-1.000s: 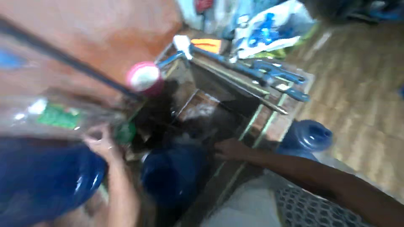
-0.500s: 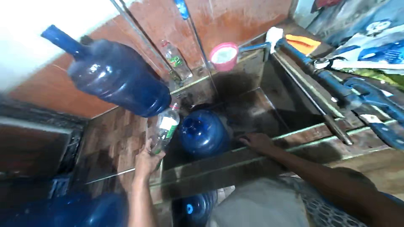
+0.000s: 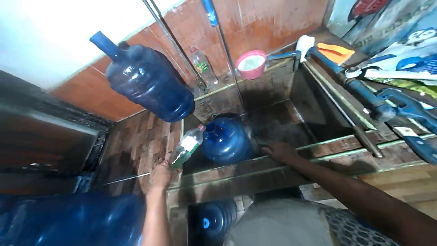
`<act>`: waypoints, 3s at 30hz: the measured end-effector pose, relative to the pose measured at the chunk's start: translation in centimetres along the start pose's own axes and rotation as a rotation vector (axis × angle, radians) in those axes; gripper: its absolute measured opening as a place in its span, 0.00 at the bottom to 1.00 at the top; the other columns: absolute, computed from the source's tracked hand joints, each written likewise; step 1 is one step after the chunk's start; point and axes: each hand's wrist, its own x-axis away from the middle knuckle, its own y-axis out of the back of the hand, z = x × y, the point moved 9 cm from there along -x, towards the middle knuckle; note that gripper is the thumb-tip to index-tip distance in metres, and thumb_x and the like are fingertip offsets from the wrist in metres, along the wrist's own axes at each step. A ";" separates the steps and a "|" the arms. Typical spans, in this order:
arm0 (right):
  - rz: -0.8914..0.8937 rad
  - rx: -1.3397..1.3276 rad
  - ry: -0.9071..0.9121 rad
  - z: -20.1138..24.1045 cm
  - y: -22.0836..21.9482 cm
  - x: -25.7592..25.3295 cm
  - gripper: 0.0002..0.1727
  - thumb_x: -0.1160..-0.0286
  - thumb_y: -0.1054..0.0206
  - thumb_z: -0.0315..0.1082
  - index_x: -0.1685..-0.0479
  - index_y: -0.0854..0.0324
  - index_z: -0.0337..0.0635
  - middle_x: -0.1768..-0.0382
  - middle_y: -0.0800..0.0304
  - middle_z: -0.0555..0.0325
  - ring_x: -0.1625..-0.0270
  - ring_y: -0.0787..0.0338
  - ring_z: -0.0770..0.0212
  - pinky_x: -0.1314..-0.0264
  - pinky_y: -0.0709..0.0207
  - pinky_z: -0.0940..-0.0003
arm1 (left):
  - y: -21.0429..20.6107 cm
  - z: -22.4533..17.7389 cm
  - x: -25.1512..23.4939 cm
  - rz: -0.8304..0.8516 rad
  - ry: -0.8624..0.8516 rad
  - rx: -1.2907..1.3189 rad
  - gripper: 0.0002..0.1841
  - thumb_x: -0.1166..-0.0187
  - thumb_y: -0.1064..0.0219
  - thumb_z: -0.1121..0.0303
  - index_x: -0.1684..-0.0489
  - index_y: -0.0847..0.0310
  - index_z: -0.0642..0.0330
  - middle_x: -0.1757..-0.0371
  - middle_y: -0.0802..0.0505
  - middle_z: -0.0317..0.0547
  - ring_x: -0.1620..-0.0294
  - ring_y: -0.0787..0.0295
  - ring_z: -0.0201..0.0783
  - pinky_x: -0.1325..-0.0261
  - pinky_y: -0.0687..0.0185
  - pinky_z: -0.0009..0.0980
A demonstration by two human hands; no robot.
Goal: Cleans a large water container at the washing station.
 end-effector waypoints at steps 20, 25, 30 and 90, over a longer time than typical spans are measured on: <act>-0.057 -0.024 -0.020 -0.3 0.0 -0.1 0.34 0.08 0.53 0.58 0.26 0.23 0.37 0.38 0.13 0.29 0.32 0.15 0.28 0.31 0.27 0.28 | 0.8 -0.9 -1.2 0.066 -0.003 -0.176 0.29 0.16 0.34 0.63 0.16 0.31 0.61 0.22 0.20 0.67 0.18 0.29 0.66 0.16 0.42 0.64; -0.042 -0.009 -0.032 -0.2 0.2 0.0 0.35 0.08 0.54 0.58 0.27 0.23 0.36 0.37 0.14 0.30 0.31 0.15 0.30 0.30 0.28 0.30 | 1.1 -1.0 -1.6 0.069 -0.009 -0.209 0.33 0.18 0.30 0.60 0.13 0.34 0.55 0.22 0.20 0.66 0.18 0.29 0.66 0.17 0.42 0.65; -0.028 0.005 -0.032 0.0 0.2 0.0 0.35 0.07 0.54 0.58 0.26 0.23 0.36 0.36 0.13 0.30 0.30 0.15 0.30 0.29 0.28 0.31 | 1.3 -0.9 -1.6 0.078 0.001 -0.217 0.33 0.18 0.31 0.62 0.11 0.36 0.52 0.22 0.20 0.64 0.18 0.29 0.66 0.17 0.43 0.65; 0.008 -0.082 -0.276 -1.7 0.0 -0.1 0.32 0.11 0.46 0.60 0.26 0.20 0.42 0.39 0.10 0.36 0.34 0.11 0.34 0.31 0.23 0.34 | 4.5 -31.5 -30.4 -0.027 -0.418 1.463 0.29 0.18 0.30 0.66 0.21 0.32 0.69 0.29 0.16 0.66 0.31 0.17 0.55 0.29 0.22 0.51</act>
